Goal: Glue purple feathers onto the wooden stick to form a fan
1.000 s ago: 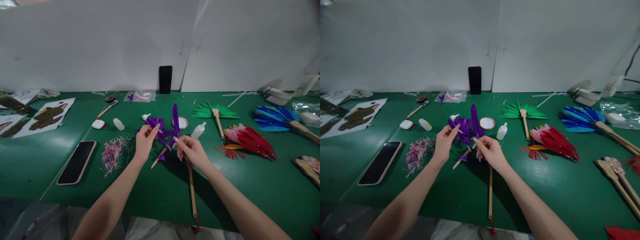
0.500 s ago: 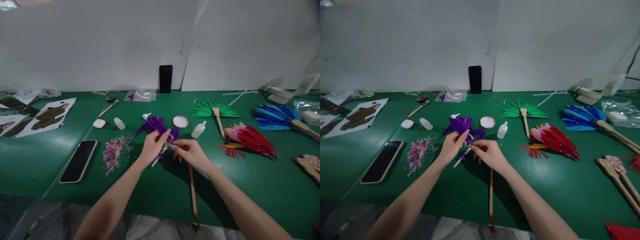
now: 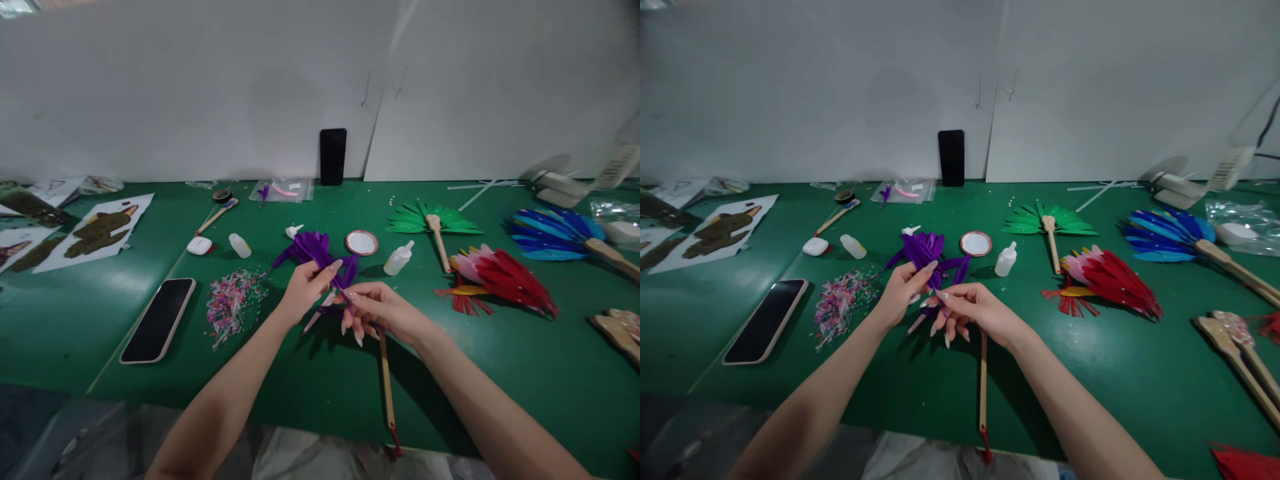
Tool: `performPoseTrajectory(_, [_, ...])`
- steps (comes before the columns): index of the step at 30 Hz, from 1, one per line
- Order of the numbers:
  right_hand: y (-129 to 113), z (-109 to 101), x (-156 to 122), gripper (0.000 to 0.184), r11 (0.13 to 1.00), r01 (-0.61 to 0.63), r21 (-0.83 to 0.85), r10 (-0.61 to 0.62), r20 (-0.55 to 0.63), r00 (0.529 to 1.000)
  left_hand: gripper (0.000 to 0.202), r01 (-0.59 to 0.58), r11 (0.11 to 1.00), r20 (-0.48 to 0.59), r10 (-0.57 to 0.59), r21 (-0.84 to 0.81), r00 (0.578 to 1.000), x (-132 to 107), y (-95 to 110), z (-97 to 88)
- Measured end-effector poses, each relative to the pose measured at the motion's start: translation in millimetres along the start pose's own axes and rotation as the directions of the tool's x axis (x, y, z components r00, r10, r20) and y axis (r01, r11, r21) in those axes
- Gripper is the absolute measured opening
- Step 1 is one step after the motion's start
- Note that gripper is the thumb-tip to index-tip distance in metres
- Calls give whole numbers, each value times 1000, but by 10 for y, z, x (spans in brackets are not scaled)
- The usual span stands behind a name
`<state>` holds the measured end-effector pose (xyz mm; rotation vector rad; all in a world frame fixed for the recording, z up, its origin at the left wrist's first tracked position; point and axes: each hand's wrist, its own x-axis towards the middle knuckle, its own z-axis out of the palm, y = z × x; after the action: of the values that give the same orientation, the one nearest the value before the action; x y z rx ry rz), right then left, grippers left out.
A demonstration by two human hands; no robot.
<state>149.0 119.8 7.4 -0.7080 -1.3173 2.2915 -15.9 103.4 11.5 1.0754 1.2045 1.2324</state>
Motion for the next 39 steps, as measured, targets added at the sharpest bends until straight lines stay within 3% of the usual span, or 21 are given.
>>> performPoseTrajectory(6, [4, -4, -19, 23, 999, -34, 25, 32, 66, 997, 36, 50, 998, 124, -45, -35, 991, -45, 22, 17])
performPoseTrajectory(13, [14, -17, -15, 23, 995, -94, 15, 92, 96, 991, 37, 22, 999, 150, -27, 35, 988, -63, 43, 13])
performPoseTrajectory(23, [7, 1, -17, 24, 996, -89, -15, 90, 65, 994, 35, 11, 999, 149, -18, 49, 989, -49, 11, -6])
performPoseTrajectory(39, [3, 1, 5, 25, 996, -73, -60, 75, 32, 997, 33, -126, 963, 116, 101, 239, 988, -56, 46, 17])
